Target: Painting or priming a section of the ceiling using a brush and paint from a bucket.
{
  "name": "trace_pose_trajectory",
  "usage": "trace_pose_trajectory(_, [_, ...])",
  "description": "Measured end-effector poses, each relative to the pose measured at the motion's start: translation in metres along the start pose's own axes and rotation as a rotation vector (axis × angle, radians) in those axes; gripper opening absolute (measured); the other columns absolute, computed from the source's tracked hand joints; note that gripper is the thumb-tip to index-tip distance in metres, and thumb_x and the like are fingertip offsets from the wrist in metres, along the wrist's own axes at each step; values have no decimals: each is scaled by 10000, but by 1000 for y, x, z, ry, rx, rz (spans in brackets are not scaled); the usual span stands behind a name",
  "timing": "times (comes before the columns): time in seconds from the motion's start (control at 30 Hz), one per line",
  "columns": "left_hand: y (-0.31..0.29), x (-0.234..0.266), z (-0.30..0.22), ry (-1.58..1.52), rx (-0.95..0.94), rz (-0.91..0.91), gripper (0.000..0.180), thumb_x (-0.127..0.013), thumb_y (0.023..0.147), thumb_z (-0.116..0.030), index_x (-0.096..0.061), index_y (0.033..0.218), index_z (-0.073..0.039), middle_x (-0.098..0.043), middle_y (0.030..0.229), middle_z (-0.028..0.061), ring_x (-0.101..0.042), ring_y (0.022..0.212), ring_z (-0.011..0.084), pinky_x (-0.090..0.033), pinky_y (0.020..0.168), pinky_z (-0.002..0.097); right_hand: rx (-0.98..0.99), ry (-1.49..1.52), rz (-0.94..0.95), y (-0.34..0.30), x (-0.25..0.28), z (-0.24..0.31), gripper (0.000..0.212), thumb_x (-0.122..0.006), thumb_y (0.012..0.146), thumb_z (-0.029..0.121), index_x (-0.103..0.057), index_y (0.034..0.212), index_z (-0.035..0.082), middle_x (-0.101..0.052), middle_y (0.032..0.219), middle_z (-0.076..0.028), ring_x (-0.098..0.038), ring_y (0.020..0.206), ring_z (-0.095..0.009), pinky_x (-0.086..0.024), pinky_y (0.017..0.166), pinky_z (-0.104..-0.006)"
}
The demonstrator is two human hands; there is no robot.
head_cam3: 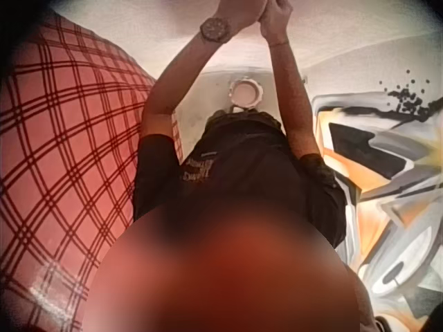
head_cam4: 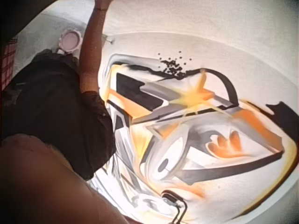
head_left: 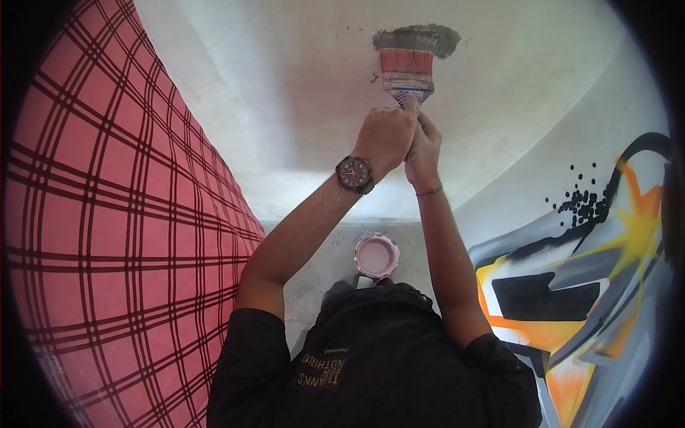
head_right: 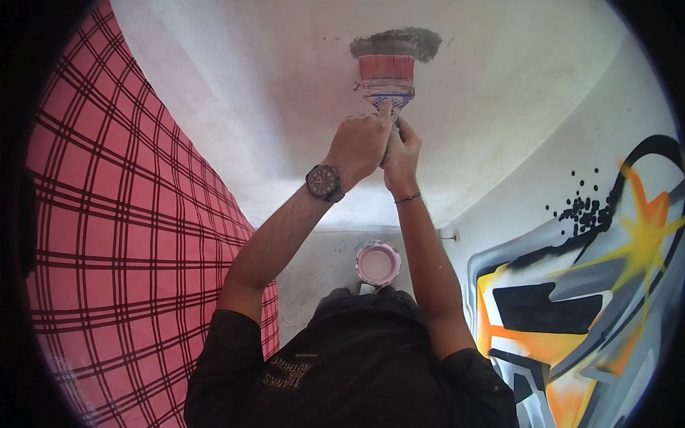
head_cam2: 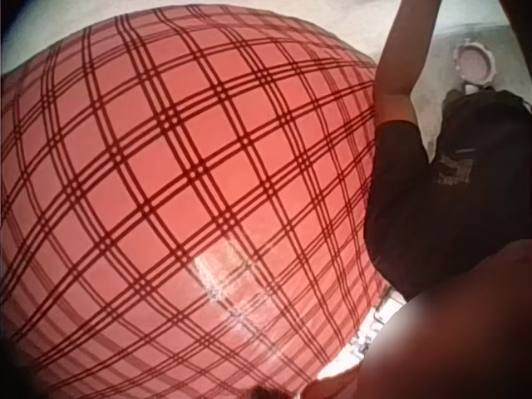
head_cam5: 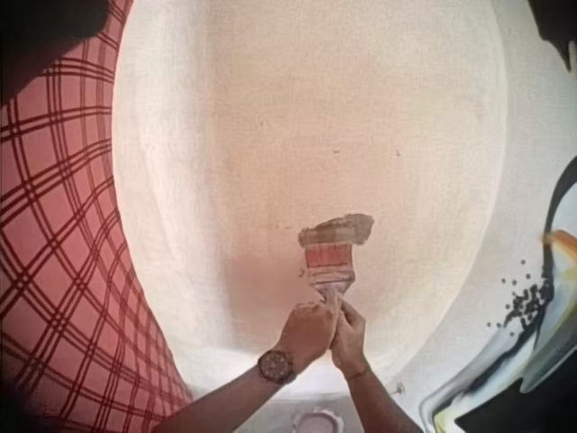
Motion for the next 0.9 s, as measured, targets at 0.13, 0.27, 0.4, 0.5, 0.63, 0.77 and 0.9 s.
trace_pose_trajectory(0.13, [-19,-17,8,-46,80,-19,271,-454,971,-200,-470,1119,26,-656,725,182,-672,709,349,-524,693,440,-41,-37,-39,-15,12,-28,300,-530,991,233,-610,1106,-32,-553,722,34,-453,526,-23,-311,393,-198])
trace_pose_trajectory(0.27, [-34,-38,16,26,52,125,286,-456,971,-220,-479,1115,26,-656,734,189,-674,734,343,-525,698,435,-223,46,-57,-37,18,-50,225,-493,984,169,-626,1013,-10,-516,646,28,-410,444,-28,-268,368,-219])
trace_pose_trajectory(0.4, [-54,-55,22,23,42,190,257,-464,965,-238,-565,985,-3,-664,756,183,-672,768,340,-522,708,446,-373,35,-96,-55,27,-73,183,-476,946,123,-597,870,8,-487,610,18,-391,416,-45,-255,361,-237])
trace_pose_trajectory(0.5, [-67,-61,28,30,38,181,204,-506,897,-193,-623,849,-33,-674,757,161,-675,745,331,-523,695,448,-477,52,-65,-63,28,-86,174,-469,925,108,-578,819,22,-482,607,12,-396,420,-58,-253,364,-241])
trace_pose_trajectory(0.63, [-53,-38,26,12,77,97,141,-567,806,-150,-657,758,-53,-676,742,160,-681,724,325,-529,674,442,-415,5,-85,-47,8,-57,183,-472,930,122,-603,851,23,-499,627,13,-414,436,-60,-263,377,-235])
trace_pose_trajectory(0.77, [-24,-4,16,42,58,36,129,-588,781,-150,-659,733,-53,-671,741,172,-681,730,330,-534,678,434,-311,-33,-14,-27,-7,-15,211,-475,940,156,-622,885,14,-543,673,9,-479,501,-61,-332,419,-221])
trace_pose_trajectory(0.9, [4,19,-2,88,-6,20,141,-575,810,-159,-657,772,-51,-662,735,175,-674,749,339,-527,694,442,-250,-69,25,-20,-19,35,202,-470,916,142,-606,815,30,-528,670,16,-453,514,-51,-316,432,-221])
Point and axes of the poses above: each hand's wrist, its own y-axis towards the middle knuckle, its own x-axis out of the back of the hand, z = x × y, the point moved 5 cm from there along y, towards the middle knuckle
